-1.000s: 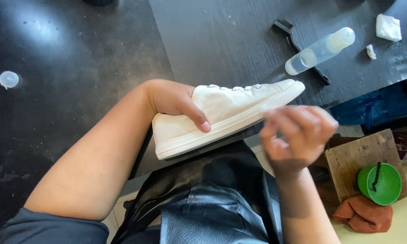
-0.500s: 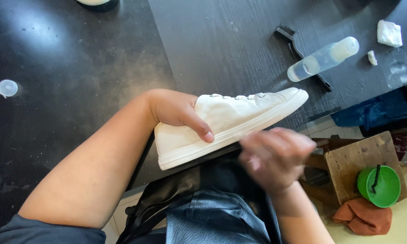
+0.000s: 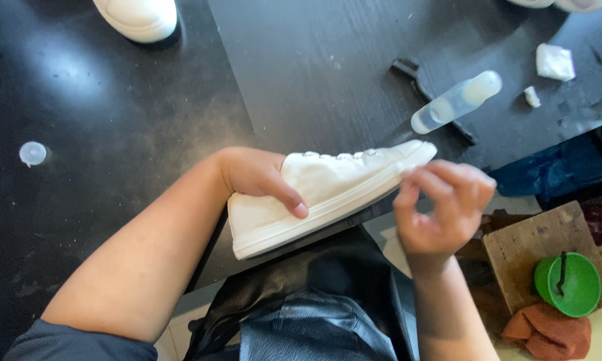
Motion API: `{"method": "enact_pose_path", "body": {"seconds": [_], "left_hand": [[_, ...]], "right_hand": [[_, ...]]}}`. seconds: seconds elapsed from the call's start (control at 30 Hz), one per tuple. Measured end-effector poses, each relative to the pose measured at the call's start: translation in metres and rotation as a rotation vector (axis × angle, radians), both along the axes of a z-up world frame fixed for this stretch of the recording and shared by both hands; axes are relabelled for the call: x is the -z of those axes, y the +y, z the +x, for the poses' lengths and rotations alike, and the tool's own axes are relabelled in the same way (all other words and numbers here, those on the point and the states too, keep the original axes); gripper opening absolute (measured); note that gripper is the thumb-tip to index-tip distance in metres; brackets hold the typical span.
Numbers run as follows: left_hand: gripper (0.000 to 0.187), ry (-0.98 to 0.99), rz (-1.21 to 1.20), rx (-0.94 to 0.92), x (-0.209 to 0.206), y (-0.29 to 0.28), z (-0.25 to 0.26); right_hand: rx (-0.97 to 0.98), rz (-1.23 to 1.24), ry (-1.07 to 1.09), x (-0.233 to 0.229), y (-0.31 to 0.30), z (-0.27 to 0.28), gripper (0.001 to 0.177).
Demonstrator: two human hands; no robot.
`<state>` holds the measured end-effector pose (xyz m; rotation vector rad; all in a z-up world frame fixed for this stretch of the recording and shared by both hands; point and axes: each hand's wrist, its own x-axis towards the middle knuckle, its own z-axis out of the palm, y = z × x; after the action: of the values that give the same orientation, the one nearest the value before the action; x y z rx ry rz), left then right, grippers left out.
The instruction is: The person scrubs a white sneaker with a small brush, focusing on the toe cap and side panels. The person rotates the shoe to access different areas and continues scrubbing the rubber sole edge.
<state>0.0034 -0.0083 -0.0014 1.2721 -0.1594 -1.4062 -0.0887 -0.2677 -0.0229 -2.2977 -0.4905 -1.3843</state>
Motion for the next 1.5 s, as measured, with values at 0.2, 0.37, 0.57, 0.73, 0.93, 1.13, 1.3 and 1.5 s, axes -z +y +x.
{"method": "enact_pose_path", "body": {"seconds": [0.2,0.37,0.57,0.73,0.93,1.13,1.3,1.5], "left_hand": [[0.05,0.035,-0.001,0.027,0.005,-0.002,0.002],[0.043,0.02,0.005,-0.011,0.01,0.0,-0.002],[0.051,0.031,0.024,0.031,0.007,-0.003,0.004],[0.049,0.022,0.012,0.028,0.015,-0.002,0.003],[0.051,0.038,0.033,0.025,0.009,0.0,0.003],[0.049,0.029,0.032,0.047,0.004,-0.002,0.0],[0.043,-0.012,0.012,0.042,0.002,-0.002,0.002],[0.056,-0.09,-0.248,0.335,0.029,0.007,0.011]], "right_hand": [[-0.085,-0.022,0.008,0.023,0.005,-0.014,0.006],[-0.095,0.076,0.048,0.019,-0.004,-0.001,0.006],[-0.115,0.015,0.031,0.007,-0.003,-0.001,0.011],[-0.136,0.028,-0.019,0.018,0.004,-0.003,0.012],[-0.081,-0.096,-0.054,0.019,-0.01,0.002,0.005],[-0.16,0.029,-0.014,0.01,0.017,-0.01,0.025],[-0.019,0.024,0.089,-0.008,-0.006,0.001,0.012],[-0.041,-0.277,0.072,-0.011,0.039,-0.025,0.009]]}}
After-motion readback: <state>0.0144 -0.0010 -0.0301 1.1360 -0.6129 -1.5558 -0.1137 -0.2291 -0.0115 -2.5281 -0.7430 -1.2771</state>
